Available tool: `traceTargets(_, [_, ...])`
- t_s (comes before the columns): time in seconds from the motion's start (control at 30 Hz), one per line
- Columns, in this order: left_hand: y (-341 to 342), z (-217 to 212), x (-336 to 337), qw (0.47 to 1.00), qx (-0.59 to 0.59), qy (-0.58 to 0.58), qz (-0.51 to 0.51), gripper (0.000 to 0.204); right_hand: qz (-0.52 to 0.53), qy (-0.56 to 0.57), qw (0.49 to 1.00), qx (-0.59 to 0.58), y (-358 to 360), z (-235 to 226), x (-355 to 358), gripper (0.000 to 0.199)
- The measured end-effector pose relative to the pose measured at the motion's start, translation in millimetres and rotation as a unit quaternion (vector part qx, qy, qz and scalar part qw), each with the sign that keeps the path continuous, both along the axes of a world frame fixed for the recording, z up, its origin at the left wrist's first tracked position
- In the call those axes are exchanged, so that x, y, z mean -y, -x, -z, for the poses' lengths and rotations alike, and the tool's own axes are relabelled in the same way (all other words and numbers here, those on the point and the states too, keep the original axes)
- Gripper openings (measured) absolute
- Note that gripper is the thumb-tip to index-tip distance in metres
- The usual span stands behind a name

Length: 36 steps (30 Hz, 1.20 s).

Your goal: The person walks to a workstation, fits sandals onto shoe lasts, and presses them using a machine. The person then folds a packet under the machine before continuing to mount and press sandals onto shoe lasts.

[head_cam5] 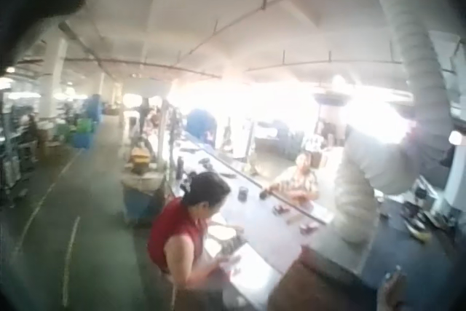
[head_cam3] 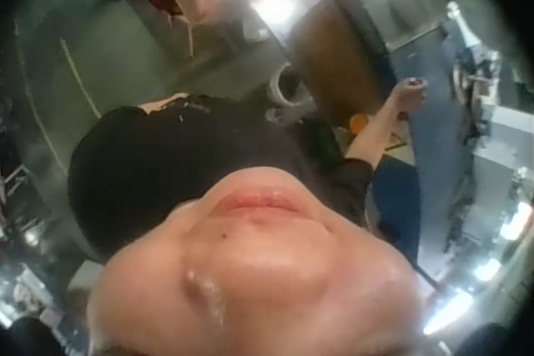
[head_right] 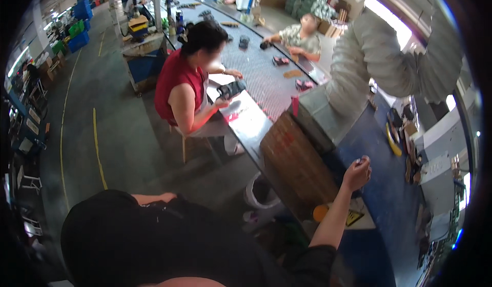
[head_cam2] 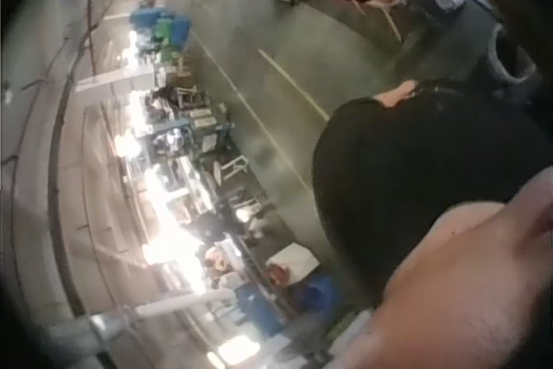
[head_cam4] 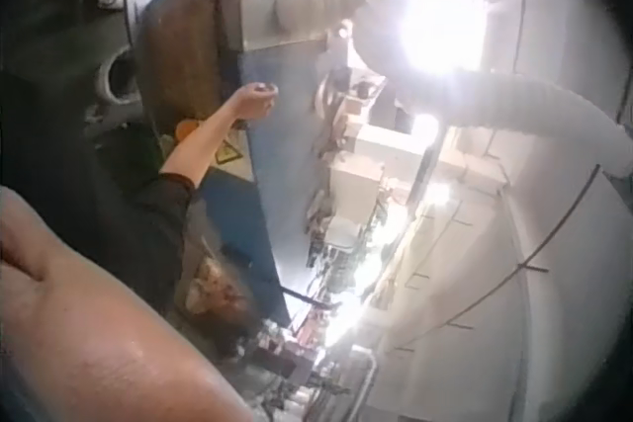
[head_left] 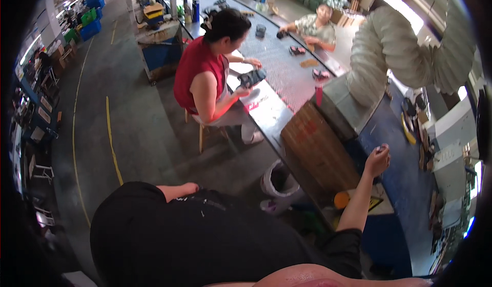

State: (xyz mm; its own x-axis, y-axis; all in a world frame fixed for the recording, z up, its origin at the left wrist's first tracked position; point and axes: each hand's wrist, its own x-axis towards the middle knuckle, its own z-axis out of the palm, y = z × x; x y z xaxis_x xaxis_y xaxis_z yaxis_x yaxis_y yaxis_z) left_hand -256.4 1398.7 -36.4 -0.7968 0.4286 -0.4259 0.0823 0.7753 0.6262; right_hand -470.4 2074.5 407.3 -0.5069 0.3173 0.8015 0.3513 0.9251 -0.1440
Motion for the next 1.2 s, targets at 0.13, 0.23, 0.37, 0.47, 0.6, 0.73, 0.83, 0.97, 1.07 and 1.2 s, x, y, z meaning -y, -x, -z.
traceTargets(0.13, [-7, -22, -9, 0.994, 0.080, -0.025, -0.077, 0.035, -0.001, -0.001, 1.000, 0.015, 5, -1, 2, 0.022])
traceTargets(0.23, [-6, -23, -6, 0.998, 0.043, -0.012, -0.053, 0.030, 0.014, 0.022, 0.999, 0.028, 1, -5, 7, 0.021])
traceTargets(0.37, [-3, -35, -6, 0.997, 0.076, -0.005, -0.034, 0.028, 0.027, 0.024, 0.999, 0.027, 0, 1, 0, 0.022])
traceTargets(0.47, [-1, -59, -22, 0.992, 0.101, 0.024, -0.065, 0.028, 0.027, 0.022, 0.999, 0.026, 0, 3, -1, 0.021])
traceTargets(0.6, [8, -96, -45, 0.984, 0.123, 0.084, -0.094, 0.033, 0.024, 0.028, 0.999, 0.024, 0, -1, 6, 0.021])
traceTargets(0.73, [28, -86, -59, 0.985, 0.081, 0.107, -0.104, 0.043, 0.016, 0.024, 0.999, 0.019, 2, -1, 5, 0.019])
traceTargets(0.83, [45, -68, -67, 0.990, 0.067, 0.095, -0.080, 0.041, 0.007, 0.015, 1.000, -0.003, 1, -4, 8, 0.019])
traceTargets(0.97, [64, -45, -90, 0.993, 0.093, 0.078, -0.004, 0.036, 0.016, -0.013, 1.000, -0.009, 6, 1, 3, 0.018])
traceTargets(1.07, [85, -34, -102, 0.986, 0.153, 0.061, 0.022, 0.034, 0.026, -0.002, 1.000, 0.006, -1, -3, 7, 0.017])
traceTargets(1.2, [127, -57, -148, 0.971, 0.148, 0.117, 0.150, 0.031, 0.013, 0.002, 1.000, -0.025, 1, -2, 4, 0.016])
